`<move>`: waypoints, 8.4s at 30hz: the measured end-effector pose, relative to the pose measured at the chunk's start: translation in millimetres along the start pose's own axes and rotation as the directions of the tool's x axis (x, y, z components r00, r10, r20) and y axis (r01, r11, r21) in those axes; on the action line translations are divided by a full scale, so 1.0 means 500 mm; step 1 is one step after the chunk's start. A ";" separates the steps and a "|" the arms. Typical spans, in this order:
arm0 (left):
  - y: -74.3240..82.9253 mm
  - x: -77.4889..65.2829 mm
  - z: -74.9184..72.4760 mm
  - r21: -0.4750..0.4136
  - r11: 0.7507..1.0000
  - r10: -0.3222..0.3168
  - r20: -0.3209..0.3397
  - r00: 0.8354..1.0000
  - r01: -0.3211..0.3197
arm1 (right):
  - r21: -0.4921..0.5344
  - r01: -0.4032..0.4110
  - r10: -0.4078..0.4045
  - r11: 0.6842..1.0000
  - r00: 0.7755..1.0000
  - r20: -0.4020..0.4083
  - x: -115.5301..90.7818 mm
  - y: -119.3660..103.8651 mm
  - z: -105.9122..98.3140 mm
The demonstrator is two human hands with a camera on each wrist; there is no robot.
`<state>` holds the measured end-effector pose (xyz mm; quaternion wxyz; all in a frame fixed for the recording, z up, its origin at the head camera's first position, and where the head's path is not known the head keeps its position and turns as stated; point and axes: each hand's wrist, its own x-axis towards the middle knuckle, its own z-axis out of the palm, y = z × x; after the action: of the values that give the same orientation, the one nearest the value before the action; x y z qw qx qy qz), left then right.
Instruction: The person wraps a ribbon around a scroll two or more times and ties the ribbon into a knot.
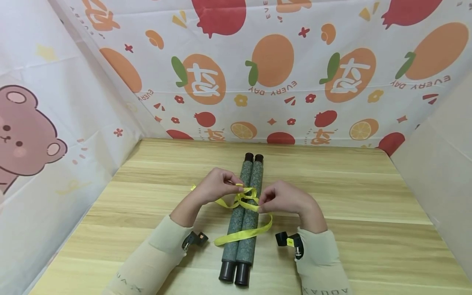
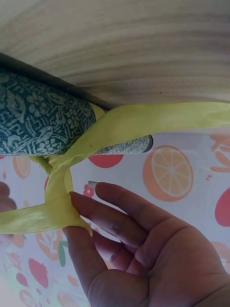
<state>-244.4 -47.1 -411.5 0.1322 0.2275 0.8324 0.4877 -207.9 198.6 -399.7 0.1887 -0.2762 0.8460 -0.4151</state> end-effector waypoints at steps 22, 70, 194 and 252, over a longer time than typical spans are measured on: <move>-0.008 0.004 0.006 -0.013 0.997 0.070 0.008 0.998 -0.070 | -0.234 -0.003 -0.085 0.972 0.927 -0.365 0.083 0.032 0.066; 0.068 -0.034 -0.016 -0.042 0.998 0.060 0.100 0.993 -0.056 | -0.048 0.034 -0.049 0.998 0.935 -0.352 0.086 0.032 0.074; -0.068 -0.055 -0.077 0.297 0.955 -0.039 0.030 0.999 0.029 | -0.102 -0.277 0.221 0.955 0.900 -0.375 -0.049 0.137 0.024; -0.091 -0.060 -0.110 0.365 0.927 -0.076 -0.042 0.996 0.086 | -0.100 -0.375 0.308 0.922 0.864 -0.398 -0.063 0.154 0.005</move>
<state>-254.4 -122.7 -424.2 0.0961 0.2070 0.9191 0.3211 -206.0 255.6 -460.1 0.0697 -0.0525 0.9348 -0.3444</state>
